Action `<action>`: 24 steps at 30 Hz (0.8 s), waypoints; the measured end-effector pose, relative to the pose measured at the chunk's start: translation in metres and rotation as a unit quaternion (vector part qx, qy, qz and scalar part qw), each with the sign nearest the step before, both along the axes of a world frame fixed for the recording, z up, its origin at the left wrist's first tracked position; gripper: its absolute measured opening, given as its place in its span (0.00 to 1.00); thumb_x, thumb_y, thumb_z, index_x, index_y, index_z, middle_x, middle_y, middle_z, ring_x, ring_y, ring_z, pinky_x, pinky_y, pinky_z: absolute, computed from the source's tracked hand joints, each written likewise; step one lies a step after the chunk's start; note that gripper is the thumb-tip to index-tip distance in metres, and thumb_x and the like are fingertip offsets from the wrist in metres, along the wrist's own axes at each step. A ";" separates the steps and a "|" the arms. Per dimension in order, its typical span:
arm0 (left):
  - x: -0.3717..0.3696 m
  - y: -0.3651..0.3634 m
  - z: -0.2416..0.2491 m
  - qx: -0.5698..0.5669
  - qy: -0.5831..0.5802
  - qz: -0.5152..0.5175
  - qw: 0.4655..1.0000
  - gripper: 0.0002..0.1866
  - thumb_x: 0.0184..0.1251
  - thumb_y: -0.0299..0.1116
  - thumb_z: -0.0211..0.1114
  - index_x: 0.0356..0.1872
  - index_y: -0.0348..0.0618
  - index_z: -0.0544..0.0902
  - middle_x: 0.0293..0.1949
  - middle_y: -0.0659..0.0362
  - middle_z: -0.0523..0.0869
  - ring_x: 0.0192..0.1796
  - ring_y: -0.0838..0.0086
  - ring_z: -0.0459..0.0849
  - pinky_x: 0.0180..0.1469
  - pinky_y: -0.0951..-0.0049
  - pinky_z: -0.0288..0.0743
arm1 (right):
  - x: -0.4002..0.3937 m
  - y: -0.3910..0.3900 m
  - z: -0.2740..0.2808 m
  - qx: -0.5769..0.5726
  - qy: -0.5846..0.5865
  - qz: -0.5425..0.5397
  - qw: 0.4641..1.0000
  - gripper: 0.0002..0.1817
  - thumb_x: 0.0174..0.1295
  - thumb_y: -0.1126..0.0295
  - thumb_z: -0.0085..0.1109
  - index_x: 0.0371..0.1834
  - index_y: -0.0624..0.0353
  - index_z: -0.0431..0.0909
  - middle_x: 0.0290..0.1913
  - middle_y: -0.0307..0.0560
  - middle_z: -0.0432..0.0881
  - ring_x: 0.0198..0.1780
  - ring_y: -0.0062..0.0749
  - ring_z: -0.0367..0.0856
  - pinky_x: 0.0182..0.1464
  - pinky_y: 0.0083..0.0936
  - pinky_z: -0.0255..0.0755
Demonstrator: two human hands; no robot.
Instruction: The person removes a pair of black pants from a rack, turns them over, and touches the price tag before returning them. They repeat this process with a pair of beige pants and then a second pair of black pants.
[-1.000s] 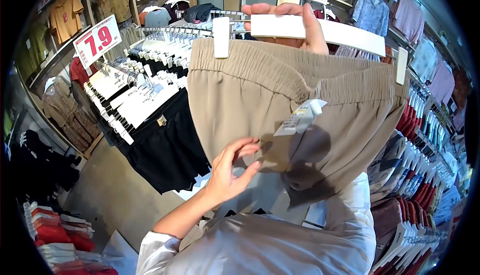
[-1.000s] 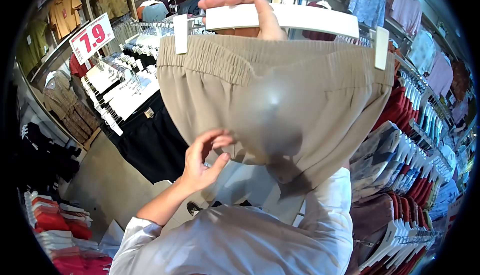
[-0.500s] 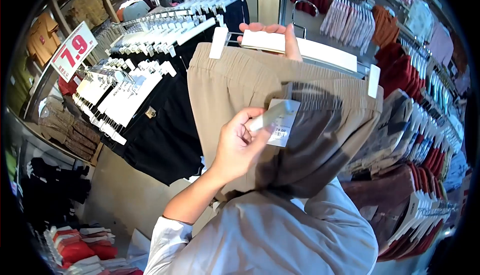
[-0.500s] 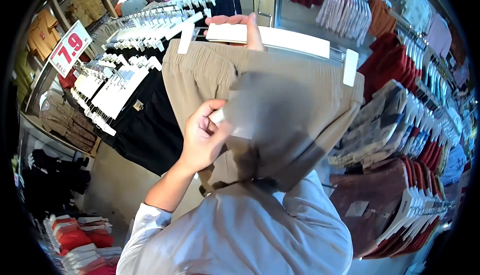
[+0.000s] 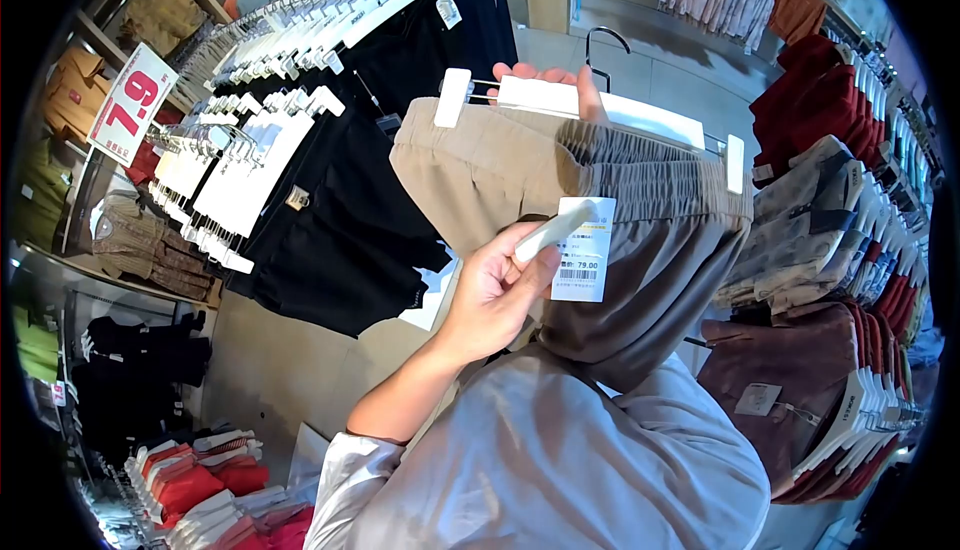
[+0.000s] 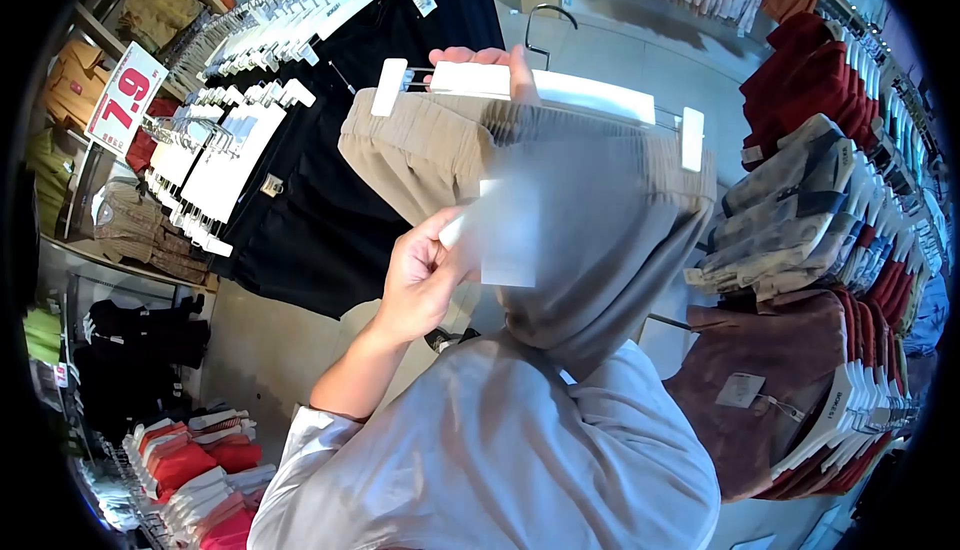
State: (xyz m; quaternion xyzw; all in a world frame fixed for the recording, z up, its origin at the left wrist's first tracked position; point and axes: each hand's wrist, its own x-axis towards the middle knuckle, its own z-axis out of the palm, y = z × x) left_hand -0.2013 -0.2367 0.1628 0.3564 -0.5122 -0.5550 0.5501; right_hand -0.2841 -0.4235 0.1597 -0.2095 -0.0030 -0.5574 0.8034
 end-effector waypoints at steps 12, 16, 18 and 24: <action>-0.003 -0.004 -0.012 0.017 0.008 -0.020 1.000 0.16 0.86 0.30 0.50 0.67 0.33 0.71 0.48 0.52 0.88 0.49 0.73 0.89 0.57 0.71 0.80 | -0.003 0.003 -0.032 -0.048 -0.006 0.012 0.999 0.24 0.79 0.42 0.48 0.43 0.51 0.82 0.59 0.51 0.84 0.75 0.45 0.71 0.74 0.53 0.70; -0.007 -0.005 -0.017 0.001 -0.022 0.016 1.000 0.14 0.79 0.24 0.62 0.60 0.35 0.74 0.43 0.57 0.90 0.43 0.81 0.87 0.49 0.79 0.80 | -0.004 0.005 -0.034 -0.062 -0.013 0.025 0.998 0.24 0.79 0.43 0.49 0.44 0.51 0.82 0.61 0.51 0.83 0.76 0.46 0.69 0.74 0.53 0.69; -0.004 -0.004 -0.025 0.001 -0.052 0.020 0.998 0.13 0.79 0.24 0.62 0.59 0.35 0.75 0.43 0.57 0.90 0.42 0.83 0.86 0.48 0.80 0.79 | -0.005 0.007 -0.032 -0.061 0.002 0.021 0.998 0.24 0.79 0.43 0.49 0.44 0.52 0.82 0.61 0.52 0.83 0.76 0.47 0.69 0.74 0.53 0.69; 0.010 0.002 -0.035 -0.008 -0.108 0.039 0.993 0.15 0.82 0.32 0.60 0.61 0.35 0.76 0.46 0.58 0.89 0.43 0.83 0.82 0.49 0.78 0.76 | -0.008 0.030 -0.010 -0.140 0.085 -0.008 0.986 0.25 0.82 0.44 0.41 0.49 0.54 0.78 0.60 0.55 0.82 0.74 0.52 0.71 0.74 0.53 0.69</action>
